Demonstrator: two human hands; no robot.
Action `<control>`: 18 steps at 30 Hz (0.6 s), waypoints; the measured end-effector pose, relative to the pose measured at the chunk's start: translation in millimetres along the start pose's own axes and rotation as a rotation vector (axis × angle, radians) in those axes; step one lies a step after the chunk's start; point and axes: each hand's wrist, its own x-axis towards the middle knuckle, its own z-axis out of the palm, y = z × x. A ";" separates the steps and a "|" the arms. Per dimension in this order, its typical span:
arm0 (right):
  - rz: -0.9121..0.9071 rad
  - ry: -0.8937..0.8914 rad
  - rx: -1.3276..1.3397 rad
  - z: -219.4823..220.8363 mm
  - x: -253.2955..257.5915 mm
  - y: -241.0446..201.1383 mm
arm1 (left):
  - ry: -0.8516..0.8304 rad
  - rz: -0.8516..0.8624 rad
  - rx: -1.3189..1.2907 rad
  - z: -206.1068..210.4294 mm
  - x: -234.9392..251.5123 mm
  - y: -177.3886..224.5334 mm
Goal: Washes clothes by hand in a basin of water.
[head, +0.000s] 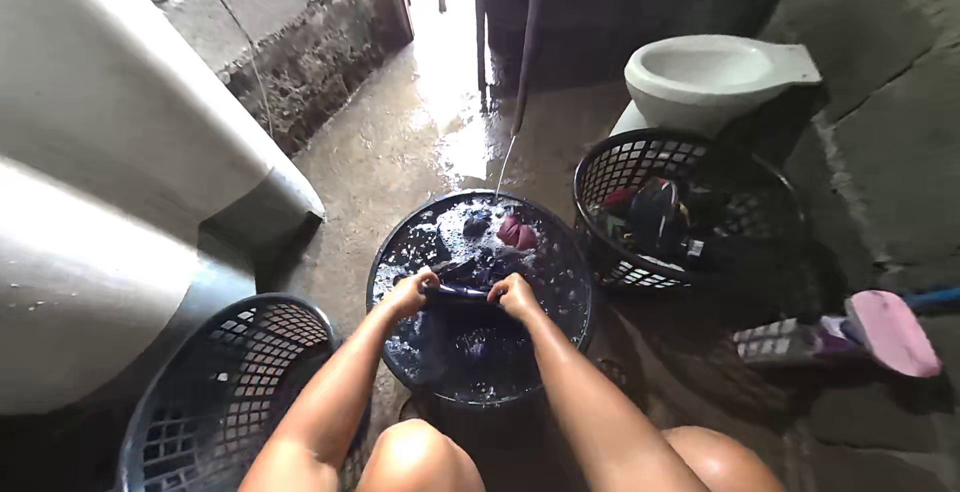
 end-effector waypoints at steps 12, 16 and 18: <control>0.423 -0.264 -0.175 72.9 -15.5 33.5 | -0.208 -0.232 0.074 113.7 32.7 -15.8; 0.258 -0.385 -0.403 53.7 -13.9 10.8 | 0.165 -0.105 -0.481 63.0 21.7 4.7; 0.100 -0.450 -0.381 40.3 -9.3 -6.5 | 0.321 -0.047 -0.691 34.2 0.5 27.6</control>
